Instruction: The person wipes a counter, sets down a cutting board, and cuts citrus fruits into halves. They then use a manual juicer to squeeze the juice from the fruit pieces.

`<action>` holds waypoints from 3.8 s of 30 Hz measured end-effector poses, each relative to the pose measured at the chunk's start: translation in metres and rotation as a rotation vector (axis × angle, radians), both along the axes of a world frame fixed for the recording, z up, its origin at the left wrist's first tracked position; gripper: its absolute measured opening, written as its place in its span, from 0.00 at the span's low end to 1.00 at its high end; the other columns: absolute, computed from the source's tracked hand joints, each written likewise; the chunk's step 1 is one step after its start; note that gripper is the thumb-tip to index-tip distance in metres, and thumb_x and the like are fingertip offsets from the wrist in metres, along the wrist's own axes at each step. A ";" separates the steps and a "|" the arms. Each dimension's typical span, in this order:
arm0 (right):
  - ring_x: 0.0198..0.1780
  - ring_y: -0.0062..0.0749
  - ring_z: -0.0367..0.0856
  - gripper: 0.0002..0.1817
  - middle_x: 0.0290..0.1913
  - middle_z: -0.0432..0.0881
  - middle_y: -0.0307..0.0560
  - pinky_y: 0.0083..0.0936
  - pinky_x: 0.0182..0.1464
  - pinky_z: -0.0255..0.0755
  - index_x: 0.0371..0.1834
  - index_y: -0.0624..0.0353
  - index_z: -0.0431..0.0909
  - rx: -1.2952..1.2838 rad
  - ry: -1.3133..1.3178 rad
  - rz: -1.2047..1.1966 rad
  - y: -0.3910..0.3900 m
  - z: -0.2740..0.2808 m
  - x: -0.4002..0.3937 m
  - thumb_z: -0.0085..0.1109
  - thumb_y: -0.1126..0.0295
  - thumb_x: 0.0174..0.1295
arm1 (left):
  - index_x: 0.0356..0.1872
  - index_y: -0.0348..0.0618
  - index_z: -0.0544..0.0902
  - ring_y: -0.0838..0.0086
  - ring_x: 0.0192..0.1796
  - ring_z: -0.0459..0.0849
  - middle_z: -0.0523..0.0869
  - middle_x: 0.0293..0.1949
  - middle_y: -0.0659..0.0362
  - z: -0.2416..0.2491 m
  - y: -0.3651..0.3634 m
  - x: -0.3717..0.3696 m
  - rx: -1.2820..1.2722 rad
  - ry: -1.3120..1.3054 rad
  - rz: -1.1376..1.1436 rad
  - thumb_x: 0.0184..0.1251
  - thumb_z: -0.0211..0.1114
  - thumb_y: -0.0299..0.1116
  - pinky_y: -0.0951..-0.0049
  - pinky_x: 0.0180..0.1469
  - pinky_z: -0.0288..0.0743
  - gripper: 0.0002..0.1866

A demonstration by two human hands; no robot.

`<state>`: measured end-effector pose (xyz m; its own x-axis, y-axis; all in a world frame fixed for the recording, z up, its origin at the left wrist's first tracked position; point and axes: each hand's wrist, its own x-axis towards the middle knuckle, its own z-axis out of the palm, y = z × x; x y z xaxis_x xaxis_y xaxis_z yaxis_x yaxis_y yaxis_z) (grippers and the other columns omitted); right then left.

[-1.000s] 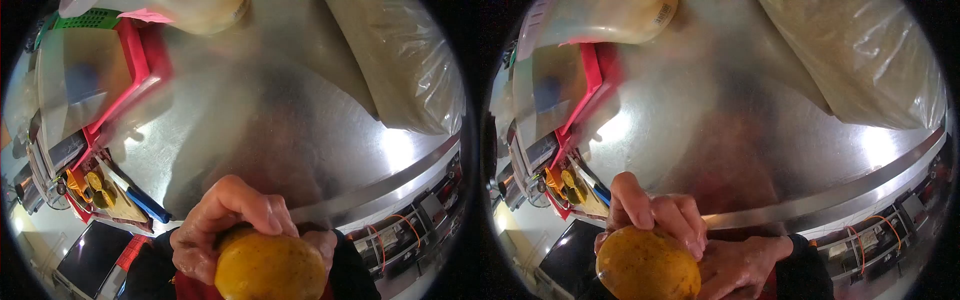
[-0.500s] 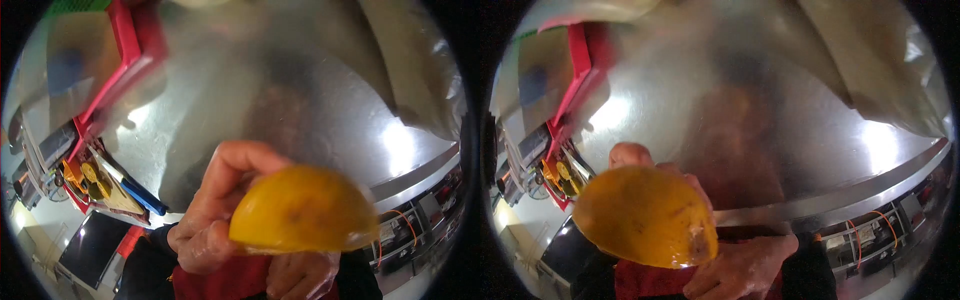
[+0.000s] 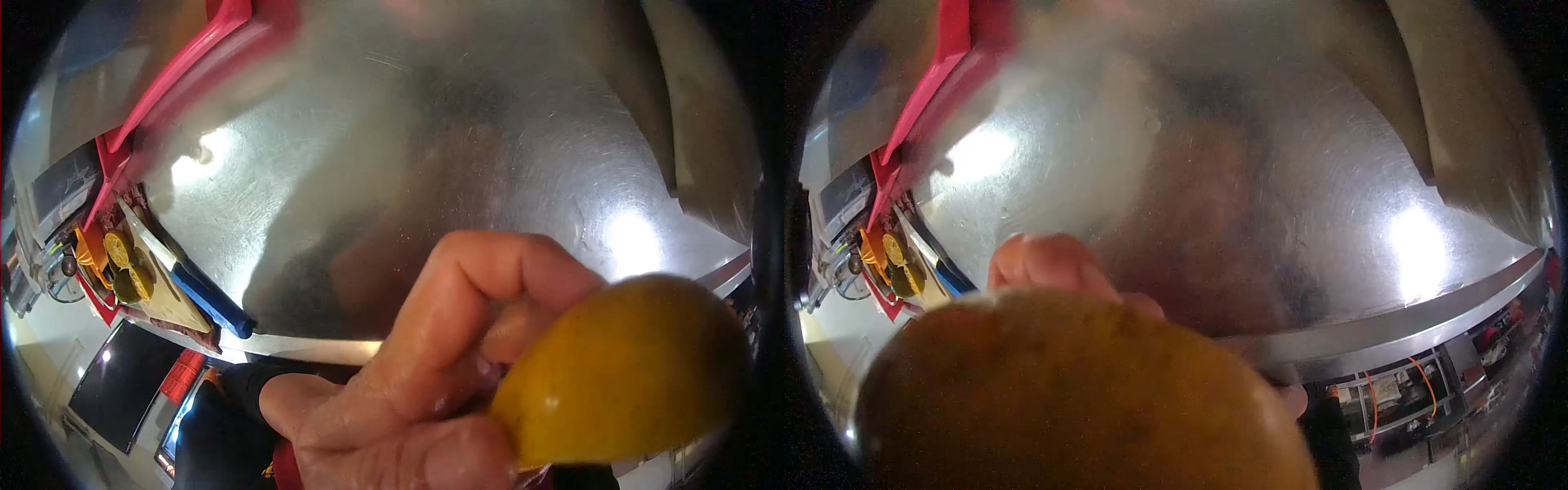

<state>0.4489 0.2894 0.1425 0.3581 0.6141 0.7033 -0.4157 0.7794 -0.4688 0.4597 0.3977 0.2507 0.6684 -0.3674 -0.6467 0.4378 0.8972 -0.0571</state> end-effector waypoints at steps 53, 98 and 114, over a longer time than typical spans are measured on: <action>0.59 0.40 0.70 0.31 0.59 0.70 0.49 0.35 0.61 0.63 0.65 0.49 0.62 0.094 1.287 -1.513 -0.187 0.087 -0.209 0.27 0.42 0.67 | 0.56 0.39 0.71 0.62 0.49 0.79 0.80 0.46 0.52 -0.033 -0.248 -0.129 0.532 -1.076 -1.057 0.70 0.48 0.44 0.69 0.52 0.71 0.22; 0.51 0.47 0.71 0.24 0.54 0.67 0.52 0.41 0.47 0.72 0.58 0.47 0.62 1.499 1.170 -2.607 -0.118 0.034 -0.575 0.29 0.49 0.65 | 0.70 0.69 0.44 0.43 0.71 0.38 0.40 0.70 0.43 -0.090 -0.304 0.032 2.426 -1.969 -1.203 0.56 0.64 0.45 0.23 0.54 0.46 0.45; 0.54 0.45 0.74 0.23 0.52 0.75 0.49 0.41 0.56 0.69 0.54 0.58 0.68 1.446 0.909 -2.819 -0.073 0.005 -0.658 0.35 0.57 0.62 | 0.70 0.67 0.45 0.44 0.71 0.40 0.43 0.70 0.43 -0.088 -0.302 0.028 2.425 -1.937 -1.202 0.55 0.64 0.47 0.23 0.55 0.46 0.45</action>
<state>-0.2088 0.2162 0.1472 -0.7040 -0.6634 -0.2536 0.7066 -0.6183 -0.3442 0.4876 0.0955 0.1627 0.6476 -0.7599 -0.0562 -0.7603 -0.6493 0.0181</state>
